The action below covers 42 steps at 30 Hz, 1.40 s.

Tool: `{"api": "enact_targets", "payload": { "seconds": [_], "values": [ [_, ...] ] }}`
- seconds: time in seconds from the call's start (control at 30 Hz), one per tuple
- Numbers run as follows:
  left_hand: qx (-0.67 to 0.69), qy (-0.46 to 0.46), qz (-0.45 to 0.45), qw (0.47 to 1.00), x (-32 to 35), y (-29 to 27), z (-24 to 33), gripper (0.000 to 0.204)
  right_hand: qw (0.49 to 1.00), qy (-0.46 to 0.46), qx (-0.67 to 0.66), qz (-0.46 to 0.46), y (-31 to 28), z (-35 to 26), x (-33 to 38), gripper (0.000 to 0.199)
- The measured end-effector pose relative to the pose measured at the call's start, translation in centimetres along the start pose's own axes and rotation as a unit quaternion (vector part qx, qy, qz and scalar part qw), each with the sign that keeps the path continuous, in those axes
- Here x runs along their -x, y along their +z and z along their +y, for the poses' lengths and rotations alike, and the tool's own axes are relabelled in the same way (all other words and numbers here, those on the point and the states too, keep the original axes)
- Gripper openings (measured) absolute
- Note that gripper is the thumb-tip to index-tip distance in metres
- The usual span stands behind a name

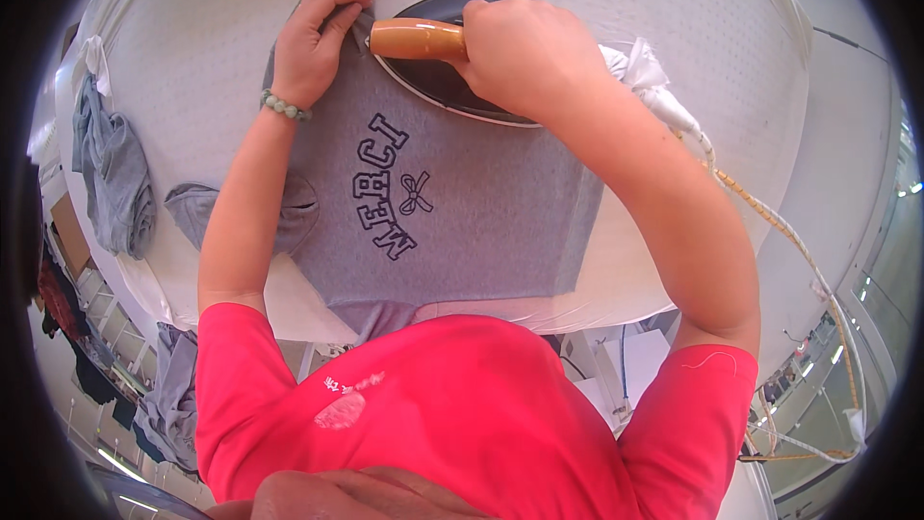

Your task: Ironing and folding a grey t-shirt on a flat workbench.

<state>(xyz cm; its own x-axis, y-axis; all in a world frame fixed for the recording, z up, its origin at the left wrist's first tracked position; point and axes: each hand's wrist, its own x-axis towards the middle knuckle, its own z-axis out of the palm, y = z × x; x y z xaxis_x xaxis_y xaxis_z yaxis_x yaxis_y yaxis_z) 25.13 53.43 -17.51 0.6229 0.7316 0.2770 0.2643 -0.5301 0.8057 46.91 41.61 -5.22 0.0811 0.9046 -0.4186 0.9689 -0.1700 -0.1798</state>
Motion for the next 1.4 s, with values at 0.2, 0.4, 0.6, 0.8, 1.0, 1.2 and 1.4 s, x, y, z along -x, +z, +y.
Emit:
{"api": "enact_targets", "payload": {
  "seconds": [0.2, 0.4, 0.6, 0.8, 1.0, 1.2, 1.4],
  "values": [
    [-0.005, 0.017, 0.003, 1.000, 0.6, -0.3, -0.4, 0.019, 0.990, 0.125, -0.044, 0.052, 0.5, 3.3, 2.1, 0.044],
    [-0.163, 0.113, -0.032, 0.980, 3.3, 2.9, 4.6, 0.041, 0.909, 0.354, -0.220, 0.016, 0.5, 11.4, 8.4, 0.044],
    [-0.148, 0.136, -0.216, 0.956, 8.4, 9.7, 11.5, 0.058, 0.904, 0.340, -0.254, 0.046, 5.7, 11.2, 17.3, 0.048],
    [-0.141, 0.188, -0.223, 0.946, 6.1, 16.7, 14.4, 0.063, 0.903, 0.354, -0.239, 0.047, 12.3, 6.4, 30.9, 0.048],
    [-0.190, 0.206, -0.182, 0.942, 4.1, 20.2, 15.1, 0.068, 0.911, 0.330, -0.246, 0.023, 14.5, 7.0, 36.2, 0.063],
    [-0.206, 0.204, -0.184, 0.939, 8.1, 21.1, 17.0, 0.072, 0.913, 0.327, -0.228, 0.087, 16.6, 6.7, 38.4, 0.069],
    [-0.237, 0.150, -0.171, 0.945, 9.1, 20.2, 16.4, 0.073, 0.915, 0.327, -0.218, 0.093, 17.5, 6.3, 38.6, 0.072]
  ]
}}
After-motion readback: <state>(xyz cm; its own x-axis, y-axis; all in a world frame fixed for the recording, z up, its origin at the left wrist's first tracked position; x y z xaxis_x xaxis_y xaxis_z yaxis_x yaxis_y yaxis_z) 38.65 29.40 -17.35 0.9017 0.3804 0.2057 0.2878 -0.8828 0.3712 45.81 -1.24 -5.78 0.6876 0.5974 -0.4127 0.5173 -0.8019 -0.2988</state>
